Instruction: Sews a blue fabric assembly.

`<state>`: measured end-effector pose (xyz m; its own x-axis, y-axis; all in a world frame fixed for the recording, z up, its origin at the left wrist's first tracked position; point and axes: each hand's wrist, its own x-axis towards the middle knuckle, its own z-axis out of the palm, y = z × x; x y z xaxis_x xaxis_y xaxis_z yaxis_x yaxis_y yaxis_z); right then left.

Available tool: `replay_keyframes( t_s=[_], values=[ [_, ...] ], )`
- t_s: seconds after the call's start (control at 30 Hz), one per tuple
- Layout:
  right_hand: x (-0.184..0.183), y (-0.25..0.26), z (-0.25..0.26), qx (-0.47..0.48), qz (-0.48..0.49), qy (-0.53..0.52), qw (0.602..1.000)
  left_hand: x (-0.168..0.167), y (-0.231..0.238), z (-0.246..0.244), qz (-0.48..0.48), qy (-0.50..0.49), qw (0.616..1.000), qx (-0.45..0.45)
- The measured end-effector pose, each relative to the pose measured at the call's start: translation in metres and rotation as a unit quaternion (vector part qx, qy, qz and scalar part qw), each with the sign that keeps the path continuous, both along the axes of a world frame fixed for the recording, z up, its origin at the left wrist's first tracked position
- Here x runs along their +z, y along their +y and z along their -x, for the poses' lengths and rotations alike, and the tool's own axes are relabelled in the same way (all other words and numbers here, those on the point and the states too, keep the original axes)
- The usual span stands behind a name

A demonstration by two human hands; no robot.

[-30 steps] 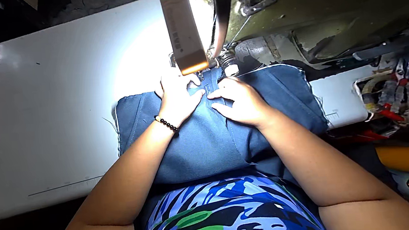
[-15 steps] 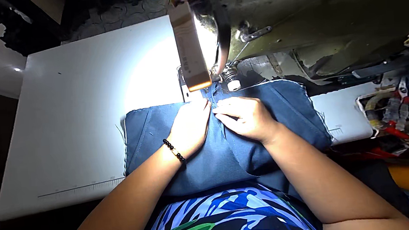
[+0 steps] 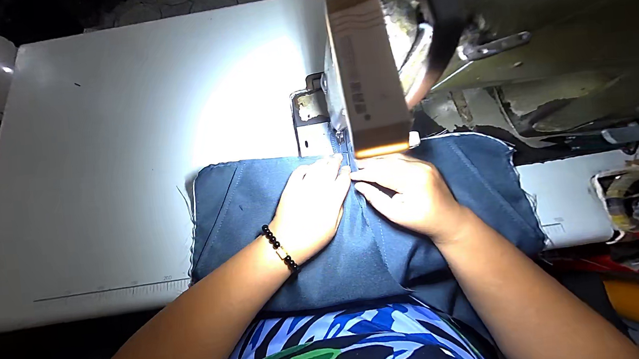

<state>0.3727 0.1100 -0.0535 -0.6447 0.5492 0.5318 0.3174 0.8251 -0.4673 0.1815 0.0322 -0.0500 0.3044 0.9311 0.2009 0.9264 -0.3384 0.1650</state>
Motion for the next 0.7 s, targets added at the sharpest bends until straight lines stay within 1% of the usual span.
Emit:
replay_keyframes(
  t_s=[0.5, 0.7],
  values=[
    [-0.0009, -0.0014, 0.0008, 0.0, -0.022, -0.016, 1.0, 0.0005, -0.003, -0.0054, 0.018, 0.015, 1.0, 0.011],
    [-0.0016, -0.0004, 0.0012, 0.003, -0.03, -0.015, 0.999, 0.0, -0.0026, -0.0048, 0.021, 0.004, 1.0, 0.011]
  ],
)
